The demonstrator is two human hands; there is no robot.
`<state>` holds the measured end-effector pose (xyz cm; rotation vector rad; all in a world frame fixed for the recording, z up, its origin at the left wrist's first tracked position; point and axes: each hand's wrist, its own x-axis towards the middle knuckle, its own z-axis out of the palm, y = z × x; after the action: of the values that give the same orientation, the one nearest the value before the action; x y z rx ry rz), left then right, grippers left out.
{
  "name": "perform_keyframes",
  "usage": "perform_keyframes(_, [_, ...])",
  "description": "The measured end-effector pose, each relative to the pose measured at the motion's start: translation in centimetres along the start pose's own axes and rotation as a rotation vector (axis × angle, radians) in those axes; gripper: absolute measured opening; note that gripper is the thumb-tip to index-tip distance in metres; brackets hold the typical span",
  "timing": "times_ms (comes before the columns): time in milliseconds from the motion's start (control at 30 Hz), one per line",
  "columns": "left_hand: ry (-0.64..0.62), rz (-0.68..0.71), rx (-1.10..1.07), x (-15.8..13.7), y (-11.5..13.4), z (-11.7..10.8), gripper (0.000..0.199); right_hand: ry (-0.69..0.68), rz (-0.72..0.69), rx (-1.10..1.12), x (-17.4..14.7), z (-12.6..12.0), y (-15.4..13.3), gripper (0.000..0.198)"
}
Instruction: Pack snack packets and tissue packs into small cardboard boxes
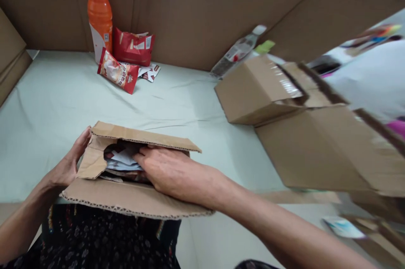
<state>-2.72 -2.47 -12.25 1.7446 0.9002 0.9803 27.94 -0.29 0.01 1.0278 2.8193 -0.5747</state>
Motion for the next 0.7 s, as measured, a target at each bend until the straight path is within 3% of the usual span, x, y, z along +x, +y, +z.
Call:
perform_keyframes(200, [-0.010,-0.019,-0.020,0.3,0.3,-0.1,0.125,-0.001,0.053,0.034,-0.3,-0.2,0.3,0.040])
perform_keyframes(433, [0.025,-0.078,-0.053,0.2,1.2,0.1,0.125,-0.133,0.004,0.238,-1.0,-2.6,2.3,0.039])
perform_keyframes(700, [0.042,-0.113,-0.065,0.2,1.3,0.0,0.125,0.045,0.046,-0.006,-0.9,-1.1,0.4,0.041])
